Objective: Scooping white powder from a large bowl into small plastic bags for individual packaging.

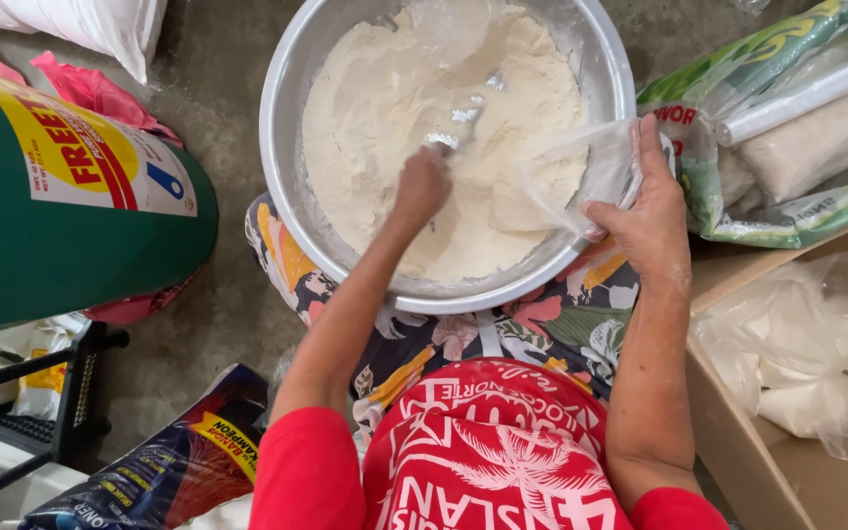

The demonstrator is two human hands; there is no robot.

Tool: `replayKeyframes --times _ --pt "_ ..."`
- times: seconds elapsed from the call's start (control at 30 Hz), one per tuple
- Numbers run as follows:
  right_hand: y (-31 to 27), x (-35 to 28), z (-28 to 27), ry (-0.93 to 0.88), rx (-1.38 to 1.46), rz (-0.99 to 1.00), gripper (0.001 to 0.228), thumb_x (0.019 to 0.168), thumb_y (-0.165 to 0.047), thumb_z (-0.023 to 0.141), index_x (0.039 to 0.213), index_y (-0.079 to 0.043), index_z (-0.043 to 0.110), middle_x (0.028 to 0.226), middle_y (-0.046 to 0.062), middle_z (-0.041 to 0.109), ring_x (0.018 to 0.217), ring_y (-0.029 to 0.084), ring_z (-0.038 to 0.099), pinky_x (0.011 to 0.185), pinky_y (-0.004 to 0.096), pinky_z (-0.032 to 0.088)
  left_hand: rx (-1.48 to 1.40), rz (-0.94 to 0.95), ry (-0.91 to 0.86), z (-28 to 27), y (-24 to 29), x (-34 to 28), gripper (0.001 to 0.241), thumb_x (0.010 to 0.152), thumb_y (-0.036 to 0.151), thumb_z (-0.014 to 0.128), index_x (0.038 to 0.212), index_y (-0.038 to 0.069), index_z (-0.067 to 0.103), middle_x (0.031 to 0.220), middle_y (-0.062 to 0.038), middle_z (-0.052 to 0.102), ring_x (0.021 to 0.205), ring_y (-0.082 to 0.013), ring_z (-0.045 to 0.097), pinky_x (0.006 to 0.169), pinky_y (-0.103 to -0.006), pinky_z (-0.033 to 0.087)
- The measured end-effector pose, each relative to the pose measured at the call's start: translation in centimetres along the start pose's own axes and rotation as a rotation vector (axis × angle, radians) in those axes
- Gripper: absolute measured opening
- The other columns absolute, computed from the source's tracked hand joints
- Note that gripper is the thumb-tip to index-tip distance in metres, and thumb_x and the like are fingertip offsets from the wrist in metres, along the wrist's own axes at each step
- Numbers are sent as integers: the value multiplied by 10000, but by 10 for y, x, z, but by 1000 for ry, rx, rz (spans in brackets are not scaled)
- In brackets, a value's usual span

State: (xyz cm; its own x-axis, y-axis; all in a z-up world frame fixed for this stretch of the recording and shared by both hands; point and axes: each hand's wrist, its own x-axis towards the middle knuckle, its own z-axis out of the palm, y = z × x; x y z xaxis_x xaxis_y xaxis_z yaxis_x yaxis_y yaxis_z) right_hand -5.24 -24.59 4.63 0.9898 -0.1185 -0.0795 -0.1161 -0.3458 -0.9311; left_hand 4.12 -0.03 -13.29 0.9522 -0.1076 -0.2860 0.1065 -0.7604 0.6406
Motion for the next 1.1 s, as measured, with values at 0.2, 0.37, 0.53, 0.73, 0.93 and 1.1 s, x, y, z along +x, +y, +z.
replayKeyframes --times 0.2,0.37,0.53,0.73,0.93,1.1 --pt "24 6 -3 -5 27 16 988 648 114 677 1490 -87 201 1511 158 279 1398 257 188 1155 369 151 -632 -145 -197 -4 64 -12 319 820 34 529 1121 -41 604 814 -134 642 533 -142 646 413 -234 482" --pt "9 7 -1 -2 24 34 987 645 116 677 1486 -76 197 1511 164 269 1398 265 188 1161 377 147 -564 -68 -167 -50 90 -27 319 834 38 519 1132 -31 609 824 -142 655 530 -128 648 427 -232 501" --pt "0 13 4 -5 -30 60 1000 634 80 723 1483 -86 222 1509 148 273 1394 260 220 1153 366 162 -541 28 -117 -88 107 -53 306 836 48 518 1118 13 632 812 -119 659 521 -124 644 478 -258 516" --pt "12 21 3 -48 215 66 923 669 165 610 1466 -49 195 1539 137 261 1087 237 569 490 234 498 -114 334 -47 -80 122 -83 316 876 21 499 1161 79 624 890 -163 663 761 -367 684 705 -464 550" --pt "-3 14 3 -53 199 99 908 688 186 604 1466 -44 197 1546 114 245 937 209 595 468 210 479 353 481 56 -64 111 -76 389 906 -105 425 1273 14 474 978 -143 472 652 -210 616 587 -370 575" --pt "-13 11 6 -3 -41 60 968 659 47 721 1484 -88 232 1514 158 268 1386 297 216 1138 389 192 356 228 245 -73 75 -17 430 762 -122 595 1162 17 517 977 -134 477 623 -367 673 591 -477 586"
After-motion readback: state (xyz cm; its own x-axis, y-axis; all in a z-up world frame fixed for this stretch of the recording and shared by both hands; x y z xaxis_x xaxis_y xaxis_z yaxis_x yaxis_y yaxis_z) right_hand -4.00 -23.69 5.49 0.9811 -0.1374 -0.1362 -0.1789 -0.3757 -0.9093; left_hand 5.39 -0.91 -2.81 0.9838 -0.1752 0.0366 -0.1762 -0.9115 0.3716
